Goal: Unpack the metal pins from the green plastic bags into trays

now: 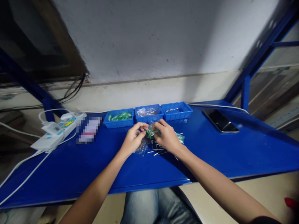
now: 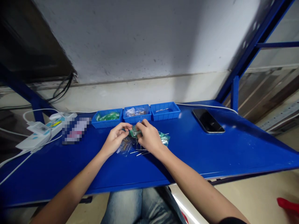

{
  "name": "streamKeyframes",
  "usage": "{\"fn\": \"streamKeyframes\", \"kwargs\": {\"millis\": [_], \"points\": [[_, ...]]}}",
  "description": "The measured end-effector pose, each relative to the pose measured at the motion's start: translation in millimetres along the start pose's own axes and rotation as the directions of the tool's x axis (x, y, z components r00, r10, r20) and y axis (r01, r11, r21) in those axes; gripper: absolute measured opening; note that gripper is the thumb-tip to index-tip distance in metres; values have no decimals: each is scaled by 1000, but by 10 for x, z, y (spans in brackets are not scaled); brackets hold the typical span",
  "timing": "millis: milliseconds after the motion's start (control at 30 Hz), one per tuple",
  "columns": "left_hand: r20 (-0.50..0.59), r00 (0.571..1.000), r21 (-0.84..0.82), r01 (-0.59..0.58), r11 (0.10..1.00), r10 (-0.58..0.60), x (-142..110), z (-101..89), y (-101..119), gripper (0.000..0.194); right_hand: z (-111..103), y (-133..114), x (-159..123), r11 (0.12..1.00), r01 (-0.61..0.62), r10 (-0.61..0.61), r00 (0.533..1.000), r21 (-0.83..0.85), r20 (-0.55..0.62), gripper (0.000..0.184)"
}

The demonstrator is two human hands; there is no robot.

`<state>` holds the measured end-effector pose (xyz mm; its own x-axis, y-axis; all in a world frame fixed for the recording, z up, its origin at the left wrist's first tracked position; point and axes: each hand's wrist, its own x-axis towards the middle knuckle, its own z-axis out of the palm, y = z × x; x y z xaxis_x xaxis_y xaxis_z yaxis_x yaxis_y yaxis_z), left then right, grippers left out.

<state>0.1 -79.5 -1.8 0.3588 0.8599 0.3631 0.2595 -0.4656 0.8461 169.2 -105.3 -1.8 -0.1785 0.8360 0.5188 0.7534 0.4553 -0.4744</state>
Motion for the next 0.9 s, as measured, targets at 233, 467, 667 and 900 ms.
{"fn": "streamKeyframes", "kwargs": {"millis": [233,467,667,900], "points": [[15,989,-164,150,975,-150,43,43,-36,21,40,-24,-18,999,32,-32,998,-1,-50,22],[-127,987,53,110,993,-103,44,0,-117,16,77,42,23,944,-109,139,987,312,-75,29],[-140,988,298,-20,954,65,20,-13,-57,16,55,51,48,813,-236,249,967,532,48,26],[-107,981,367,-111,924,160,6,-14,-57,19,90,24,16,931,-56,68,998,361,-20,18]]}}
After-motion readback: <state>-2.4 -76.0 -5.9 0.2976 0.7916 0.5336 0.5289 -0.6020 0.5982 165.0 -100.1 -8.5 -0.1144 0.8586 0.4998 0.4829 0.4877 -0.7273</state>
